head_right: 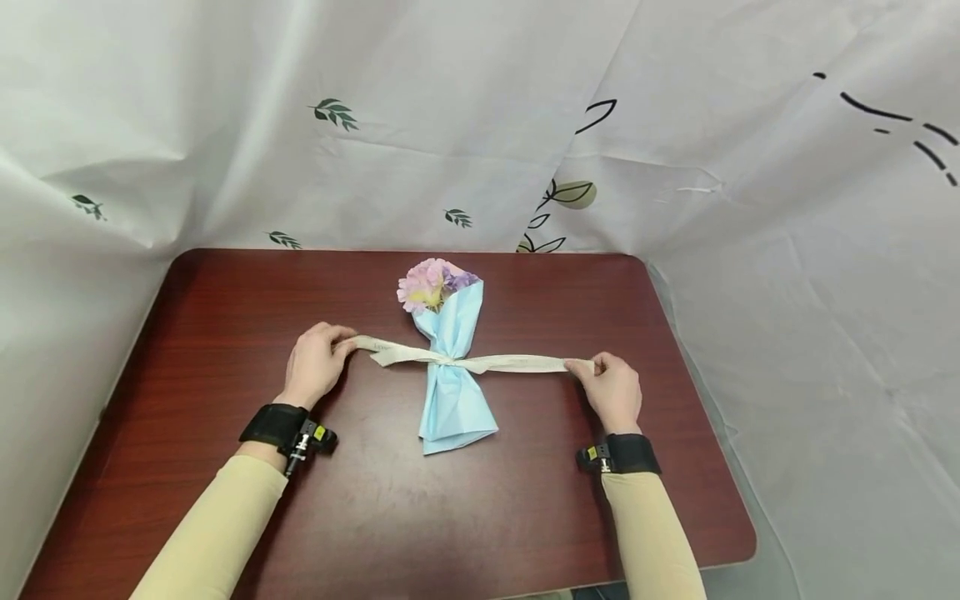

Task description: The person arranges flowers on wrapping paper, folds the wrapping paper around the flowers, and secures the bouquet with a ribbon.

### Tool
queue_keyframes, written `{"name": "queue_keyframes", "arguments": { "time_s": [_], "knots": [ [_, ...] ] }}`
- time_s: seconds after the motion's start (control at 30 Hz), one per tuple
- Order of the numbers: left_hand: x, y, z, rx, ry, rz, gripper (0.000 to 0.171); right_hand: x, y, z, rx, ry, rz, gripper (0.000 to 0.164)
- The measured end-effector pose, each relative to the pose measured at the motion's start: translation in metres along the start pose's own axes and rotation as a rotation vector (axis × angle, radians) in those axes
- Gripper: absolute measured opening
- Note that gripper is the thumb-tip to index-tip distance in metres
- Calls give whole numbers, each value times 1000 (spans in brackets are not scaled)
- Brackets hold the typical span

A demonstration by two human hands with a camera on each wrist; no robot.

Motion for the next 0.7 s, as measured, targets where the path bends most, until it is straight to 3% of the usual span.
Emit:
{"name": "queue_keyframes", "arguments": {
  "time_s": [0.1,0.2,0.33,0.7],
  "knots": [
    [-7,-3,4,-83,38,-44,32,16,-4,1,-39,-55,109,33],
    [-13,-3,5,-117,45,-69,45,27,-3,-2,-8,-103,147,41],
    [-11,1,4,-110,49,-56,54,31,0,-7,36,-122,134,54],
    [15,6,10,-85,63,52,58,31,0,-11,118,-116,140,45]
  ]
}}
Point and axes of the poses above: each hand's wrist, its own y-axis away from the middle knuckle, its own z-axis out of the back of the hand, x = y × z, the point moved 8 cm from there along -y, towards the middle knuckle, and after that the axes turned 1 degree about -z, right-handed, at the moved point
